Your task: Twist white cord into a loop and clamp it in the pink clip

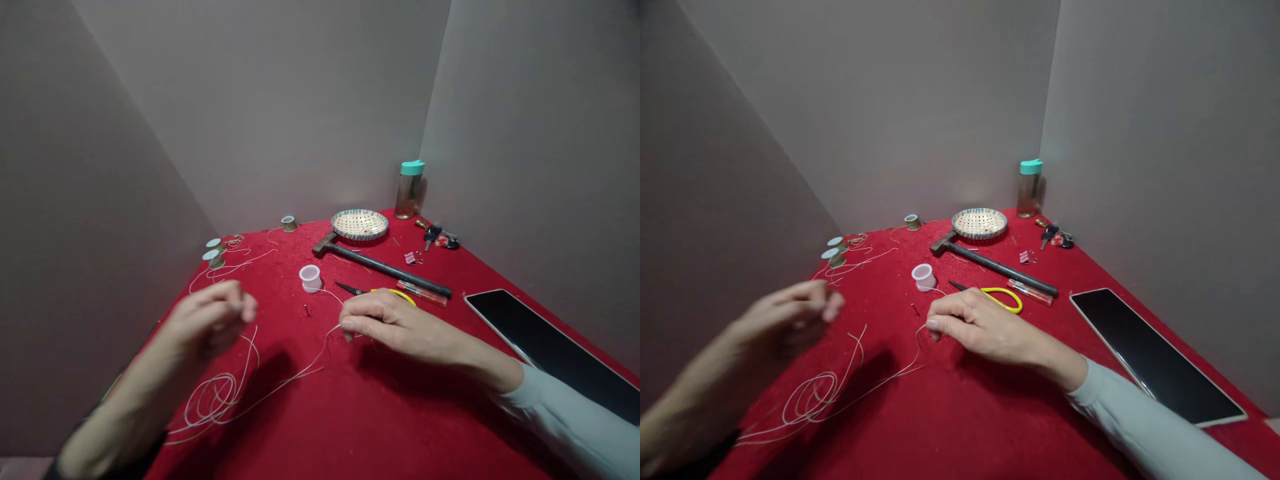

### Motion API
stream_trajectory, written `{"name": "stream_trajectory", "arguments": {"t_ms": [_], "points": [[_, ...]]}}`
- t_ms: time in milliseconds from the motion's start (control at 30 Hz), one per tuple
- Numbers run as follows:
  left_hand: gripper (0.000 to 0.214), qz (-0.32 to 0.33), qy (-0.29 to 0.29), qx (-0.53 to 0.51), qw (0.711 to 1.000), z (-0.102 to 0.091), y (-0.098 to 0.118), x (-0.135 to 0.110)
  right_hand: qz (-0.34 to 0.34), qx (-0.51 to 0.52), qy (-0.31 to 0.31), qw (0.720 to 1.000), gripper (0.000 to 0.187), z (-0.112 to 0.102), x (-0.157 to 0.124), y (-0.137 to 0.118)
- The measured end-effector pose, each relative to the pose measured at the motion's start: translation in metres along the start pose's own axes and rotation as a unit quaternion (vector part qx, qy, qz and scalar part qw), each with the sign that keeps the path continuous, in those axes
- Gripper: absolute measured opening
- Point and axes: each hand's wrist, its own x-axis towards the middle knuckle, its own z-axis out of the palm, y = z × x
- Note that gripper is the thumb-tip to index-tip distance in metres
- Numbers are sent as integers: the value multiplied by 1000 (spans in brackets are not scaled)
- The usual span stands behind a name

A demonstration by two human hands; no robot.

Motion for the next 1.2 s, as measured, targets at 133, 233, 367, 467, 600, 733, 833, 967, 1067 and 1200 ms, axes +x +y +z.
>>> {"name": "stream_trajectory", "arguments": {"t_ms": [133, 233, 367, 467, 600, 733, 833, 967, 1067, 1200], "points": [[16, -44, -102, -12, 994, 54, -26, 24, -10, -19, -5, 1000, 31, 11, 0, 3], [19, -61, -147, -24, 987, 75, -43, 27, -22, -31, -12, 999, 31, 17, 0, 8], [25, -81, -189, -38, 978, 80, -57, 28, -33, -58, -16, 998, 28, 23, 1, 14], [25, -73, -187, -45, 979, 79, -68, 29, -21, -83, -12, 996, 27, 26, 1, 18], [28, -55, -155, -41, 986, 80, -76, 28, -4, -104, -17, 994, 28, 29, 1, 22], [25, -53, -130, -29, 990, 80, -73, 27, 2, -113, -22, 993, 29, 27, 3, 26], [21, -63, -132, -7, 989, 74, -72, 29, 3, -120, -10, 993, 30, 24, 4, 33], [26, -73, -137, 26, 988, 59, -80, 30, -4, -135, -2, 991, 27, 23, 7, 42], [30, -73, -141, 39, 987, 51, -86, 30, -22, -150, -10, 988, 24, 31, 8, 42], [32, -121, -149, 30, 981, 50, -89, 28, -37, -163, -13, 986, 22, 40, 8, 42]]}}
